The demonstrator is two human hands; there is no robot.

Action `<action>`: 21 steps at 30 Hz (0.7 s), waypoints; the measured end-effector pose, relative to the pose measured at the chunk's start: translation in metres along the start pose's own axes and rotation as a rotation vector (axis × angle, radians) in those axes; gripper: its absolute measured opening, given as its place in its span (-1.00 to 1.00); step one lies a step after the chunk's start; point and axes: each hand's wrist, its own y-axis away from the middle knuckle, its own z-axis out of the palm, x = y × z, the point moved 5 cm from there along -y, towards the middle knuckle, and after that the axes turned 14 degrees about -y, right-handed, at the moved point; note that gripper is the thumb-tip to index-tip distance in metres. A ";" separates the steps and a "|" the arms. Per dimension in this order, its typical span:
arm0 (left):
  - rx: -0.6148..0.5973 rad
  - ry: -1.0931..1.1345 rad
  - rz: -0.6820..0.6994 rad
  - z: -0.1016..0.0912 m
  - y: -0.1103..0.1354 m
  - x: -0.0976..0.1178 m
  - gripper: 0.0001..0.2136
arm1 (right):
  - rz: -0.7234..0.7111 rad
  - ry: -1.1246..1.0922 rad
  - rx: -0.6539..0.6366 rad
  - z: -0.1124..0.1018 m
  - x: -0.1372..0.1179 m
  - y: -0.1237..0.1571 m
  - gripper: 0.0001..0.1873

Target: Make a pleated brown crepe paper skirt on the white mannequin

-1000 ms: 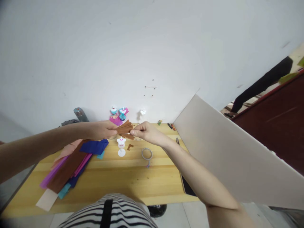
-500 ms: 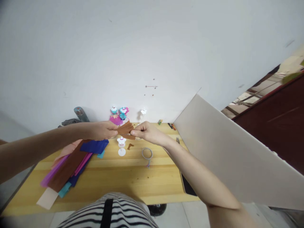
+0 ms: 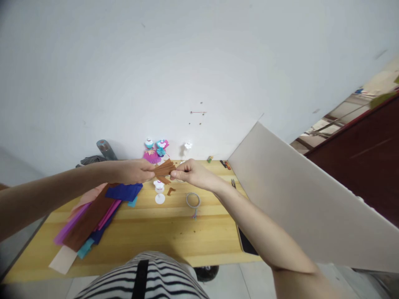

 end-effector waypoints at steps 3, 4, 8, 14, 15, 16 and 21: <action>-0.011 0.005 -0.006 0.000 -0.001 0.000 -0.80 | -0.001 0.007 -0.007 0.001 -0.002 0.000 -0.48; -0.011 0.004 0.006 0.000 -0.001 0.000 -0.80 | -0.003 0.010 -0.014 0.001 -0.002 0.000 -0.47; 0.009 0.007 0.042 0.000 -0.002 0.003 -0.82 | -0.007 0.019 -0.038 0.003 -0.003 -0.001 -0.47; -0.016 -0.001 0.063 0.000 0.000 0.003 -0.81 | -0.028 0.027 -0.046 0.003 -0.002 -0.002 -0.48; -0.014 -0.008 0.060 -0.001 -0.001 0.003 -0.82 | -0.032 0.022 -0.045 0.003 -0.002 -0.002 -0.48; -0.010 -0.011 0.054 -0.001 -0.001 0.002 -0.83 | -0.035 0.014 -0.048 0.003 -0.002 -0.002 -0.48; -0.014 -0.040 -0.032 -0.001 0.000 0.002 -0.91 | -0.036 -0.010 -0.079 0.005 -0.001 -0.003 -0.47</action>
